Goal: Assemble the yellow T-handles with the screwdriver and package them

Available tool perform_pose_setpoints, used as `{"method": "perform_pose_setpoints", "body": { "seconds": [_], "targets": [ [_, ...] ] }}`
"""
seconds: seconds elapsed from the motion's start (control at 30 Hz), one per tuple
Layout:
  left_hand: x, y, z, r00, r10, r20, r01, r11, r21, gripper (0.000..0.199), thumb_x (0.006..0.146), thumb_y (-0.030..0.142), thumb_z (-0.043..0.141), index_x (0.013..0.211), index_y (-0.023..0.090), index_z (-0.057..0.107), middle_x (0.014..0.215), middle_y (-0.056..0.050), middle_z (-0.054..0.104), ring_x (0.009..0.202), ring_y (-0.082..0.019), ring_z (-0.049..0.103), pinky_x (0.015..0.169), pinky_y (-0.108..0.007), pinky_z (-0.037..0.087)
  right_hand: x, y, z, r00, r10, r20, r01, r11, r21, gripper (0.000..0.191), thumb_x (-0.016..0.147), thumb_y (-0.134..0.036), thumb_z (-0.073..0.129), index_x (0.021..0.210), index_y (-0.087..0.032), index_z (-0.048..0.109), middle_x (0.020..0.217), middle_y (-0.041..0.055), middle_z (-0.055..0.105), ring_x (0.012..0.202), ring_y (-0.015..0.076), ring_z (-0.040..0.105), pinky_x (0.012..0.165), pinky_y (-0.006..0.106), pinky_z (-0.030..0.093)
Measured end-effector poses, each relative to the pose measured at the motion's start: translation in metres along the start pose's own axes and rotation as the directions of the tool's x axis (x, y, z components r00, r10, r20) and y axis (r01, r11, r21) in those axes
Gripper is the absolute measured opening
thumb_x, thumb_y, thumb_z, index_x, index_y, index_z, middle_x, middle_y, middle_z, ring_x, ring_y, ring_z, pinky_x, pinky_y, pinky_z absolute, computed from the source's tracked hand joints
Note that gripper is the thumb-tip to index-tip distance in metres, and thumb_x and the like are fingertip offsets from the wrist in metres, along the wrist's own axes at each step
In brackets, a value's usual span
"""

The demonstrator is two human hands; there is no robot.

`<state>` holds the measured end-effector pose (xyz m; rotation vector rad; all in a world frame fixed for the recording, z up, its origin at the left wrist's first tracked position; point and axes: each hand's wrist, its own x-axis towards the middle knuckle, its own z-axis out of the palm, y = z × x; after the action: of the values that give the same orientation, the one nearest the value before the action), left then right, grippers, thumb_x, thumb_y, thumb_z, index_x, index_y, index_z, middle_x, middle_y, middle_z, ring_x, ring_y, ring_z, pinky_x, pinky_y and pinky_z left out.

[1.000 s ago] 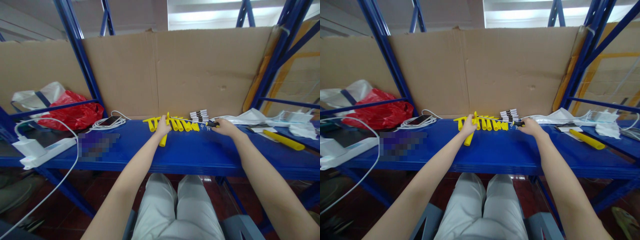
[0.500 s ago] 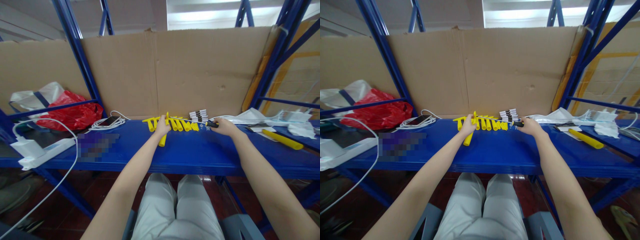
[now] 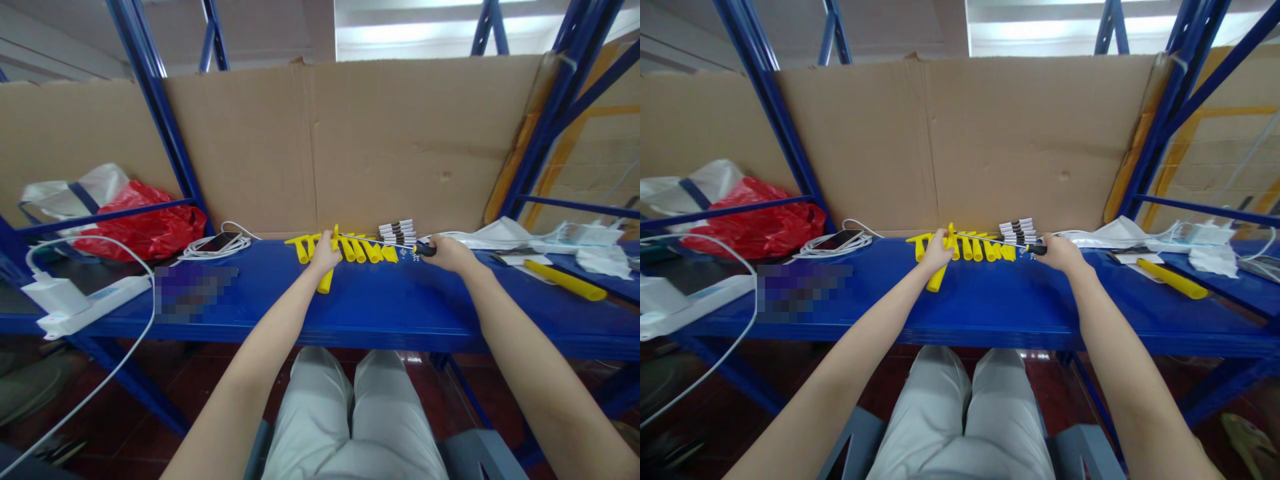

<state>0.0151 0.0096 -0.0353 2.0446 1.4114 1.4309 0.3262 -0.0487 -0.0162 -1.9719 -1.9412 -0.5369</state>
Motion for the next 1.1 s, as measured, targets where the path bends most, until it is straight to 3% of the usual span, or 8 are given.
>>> {"method": "perform_pose_setpoints", "body": {
  "seconds": [0.47,0.87,1.1],
  "targets": [
    [0.0001,0.0004,-0.0027,1.000,-0.002,0.002,0.002,1.000,0.027,0.038,0.070,-0.003,0.053,0.100,0.020,0.049,0.110,-0.009,0.061,0.114,-0.023,0.057,0.102,-0.037,0.043,0.0002,-0.0008,-0.0023,0.995,-0.092,0.036,0.087,0.991,0.104,0.015,0.071,-0.033,0.059,0.080,-0.022,0.065,0.079,0.0074,0.073,0.075,0.0254,0.066,0.059,0.030,0.043],
    [-0.0021,0.0048,-0.0036,1.000,-0.007,0.011,0.007,0.999,0.051,0.036,0.073,-0.001,0.053,0.103,0.018,0.050,0.114,-0.011,0.061,0.114,-0.023,0.057,0.102,-0.037,0.043,0.0018,0.0040,0.0045,1.000,-0.015,-0.005,0.015,1.000,0.020,0.027,0.069,-0.040,0.064,0.089,-0.022,0.062,0.081,0.0098,0.072,0.078,0.0287,0.067,0.061,0.031,0.041],
    [-0.0013,0.0044,-0.0037,1.000,-0.016,0.013,0.016,0.998,0.057,0.036,0.073,-0.002,0.054,0.103,0.018,0.050,0.113,-0.010,0.061,0.112,-0.022,0.058,0.100,-0.035,0.044,0.0033,0.0039,0.0053,0.998,-0.043,0.047,0.041,0.998,0.054,0.028,0.072,-0.037,0.058,0.094,-0.022,0.068,0.085,0.0085,0.074,0.080,0.0275,0.067,0.065,0.032,0.044]
  ]
}}
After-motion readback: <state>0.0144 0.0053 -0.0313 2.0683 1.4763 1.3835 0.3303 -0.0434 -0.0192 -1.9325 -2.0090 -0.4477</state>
